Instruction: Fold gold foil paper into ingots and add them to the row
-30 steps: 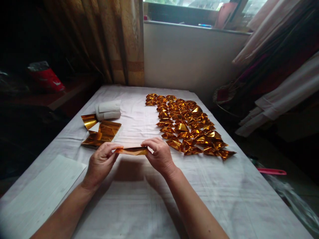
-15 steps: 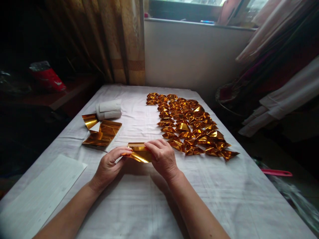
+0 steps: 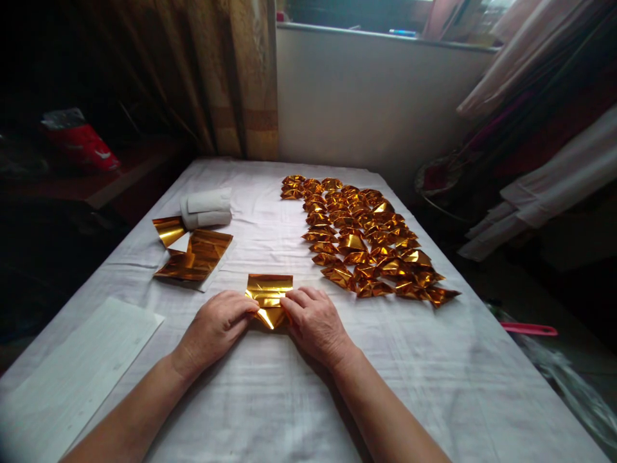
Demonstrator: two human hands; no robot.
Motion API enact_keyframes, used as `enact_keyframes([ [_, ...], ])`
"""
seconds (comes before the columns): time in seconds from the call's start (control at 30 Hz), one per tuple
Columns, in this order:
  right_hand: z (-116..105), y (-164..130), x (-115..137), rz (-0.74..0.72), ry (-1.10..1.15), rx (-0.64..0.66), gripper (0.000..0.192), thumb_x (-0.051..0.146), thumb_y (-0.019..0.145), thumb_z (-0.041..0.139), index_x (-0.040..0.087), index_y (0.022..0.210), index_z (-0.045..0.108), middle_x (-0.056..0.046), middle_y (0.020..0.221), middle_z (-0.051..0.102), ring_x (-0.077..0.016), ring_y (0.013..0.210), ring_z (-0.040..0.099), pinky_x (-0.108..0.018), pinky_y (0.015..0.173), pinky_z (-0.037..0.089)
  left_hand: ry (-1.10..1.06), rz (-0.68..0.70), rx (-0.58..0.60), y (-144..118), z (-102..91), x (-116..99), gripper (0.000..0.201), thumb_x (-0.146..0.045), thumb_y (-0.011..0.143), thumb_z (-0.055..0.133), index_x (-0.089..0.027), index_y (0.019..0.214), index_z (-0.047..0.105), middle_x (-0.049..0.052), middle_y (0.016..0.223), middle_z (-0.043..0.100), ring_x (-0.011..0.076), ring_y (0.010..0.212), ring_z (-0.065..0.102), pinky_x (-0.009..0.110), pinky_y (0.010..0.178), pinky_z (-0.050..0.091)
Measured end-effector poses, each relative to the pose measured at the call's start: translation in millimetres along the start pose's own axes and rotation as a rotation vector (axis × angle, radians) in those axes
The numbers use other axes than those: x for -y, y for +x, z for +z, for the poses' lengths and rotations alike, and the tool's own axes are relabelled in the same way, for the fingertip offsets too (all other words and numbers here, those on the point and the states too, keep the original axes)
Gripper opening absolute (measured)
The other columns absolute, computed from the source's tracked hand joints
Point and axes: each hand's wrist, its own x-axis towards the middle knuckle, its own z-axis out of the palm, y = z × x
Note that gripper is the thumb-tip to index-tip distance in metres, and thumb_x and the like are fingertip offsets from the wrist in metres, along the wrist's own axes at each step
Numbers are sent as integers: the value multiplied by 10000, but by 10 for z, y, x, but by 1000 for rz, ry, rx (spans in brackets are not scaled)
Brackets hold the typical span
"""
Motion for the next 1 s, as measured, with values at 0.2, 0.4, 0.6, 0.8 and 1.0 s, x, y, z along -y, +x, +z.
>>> enact_keyframes([
  [0.2, 25, -52, -19, 24, 91, -44, 193, 234, 910, 559, 258, 1028, 710, -68, 1122, 707, -237, 1032, 604, -401, 878, 466, 75, -137, 16, -16, -1, 12, 134, -161, 824, 634, -251, 885, 713, 14, 885, 732, 200, 873, 645, 350, 800, 465],
  [0.4, 127, -29, -64, 184, 193, -118, 137, 251, 906, 589, 254, 872, 722, -45, 1060, 723, -218, 971, 621, -386, 853, 458, 136, -201, -42, -4, 42, 50, 72, -241, 851, 630, -238, 884, 694, 19, 821, 698, 202, 804, 621, 338, 766, 451],
  [0.6, 172, 40, 10, 330, 156, -172, 129, 246, 867, 611, 228, 749, 662, -49, 993, 716, -223, 944, 612, -371, 821, 429, 209, -255, -76, 33, 91, 34, 143, -253, 860, 611, -212, 994, 638, 17, 792, 665, 209, 780, 609, 334, 749, 445],
  [0.8, 177, 72, 81, 381, 57, -169, 141, 247, 866, 590, 225, 727, 596, -56, 982, 684, -228, 927, 578, -355, 794, 396, 266, -234, -96, 25, 128, 57, 261, -243, 882, 585, -206, 1140, 598, 34, 857, 676, 217, 837, 612, 338, 794, 450],
  [1.0, 223, 67, 99, 411, 3, -167, 66, 262, 864, 583, 220, 912, 598, -74, 996, 671, -253, 945, 557, -369, 811, 375, 337, -62, -119, 14, 121, -37, 217, -199, 895, 576, -251, 1083, 672, 72, 1133, 660, 249, 1001, 582, 374, 842, 440],
])
